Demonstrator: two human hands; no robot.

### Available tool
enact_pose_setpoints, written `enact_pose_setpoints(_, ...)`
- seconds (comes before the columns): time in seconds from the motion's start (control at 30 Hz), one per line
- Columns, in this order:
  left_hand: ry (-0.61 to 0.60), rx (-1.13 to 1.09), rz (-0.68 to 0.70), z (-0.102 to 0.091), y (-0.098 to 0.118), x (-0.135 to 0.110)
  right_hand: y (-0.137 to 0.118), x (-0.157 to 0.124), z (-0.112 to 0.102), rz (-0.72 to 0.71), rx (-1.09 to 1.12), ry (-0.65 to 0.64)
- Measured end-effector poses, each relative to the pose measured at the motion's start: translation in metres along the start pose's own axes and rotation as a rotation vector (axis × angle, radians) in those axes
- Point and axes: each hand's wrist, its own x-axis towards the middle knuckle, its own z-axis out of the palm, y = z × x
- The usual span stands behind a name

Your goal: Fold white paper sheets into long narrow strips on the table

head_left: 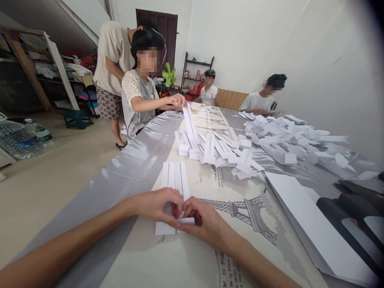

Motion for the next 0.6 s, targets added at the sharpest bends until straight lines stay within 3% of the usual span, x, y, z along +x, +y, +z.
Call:
enact_pose_setpoints(0.33, 0.003, -0.043, -0.031, 0.004, -0.003, 0.002, 0.001, -0.002, -0.002, 0.005, -0.098, 0.039)
enact_pose_setpoints(0.6, -0.028, 0.002, -0.008, 0.004, -0.002, 0.003, 0.004, -0.017, -0.021, 0.130, 0.255, -0.005)
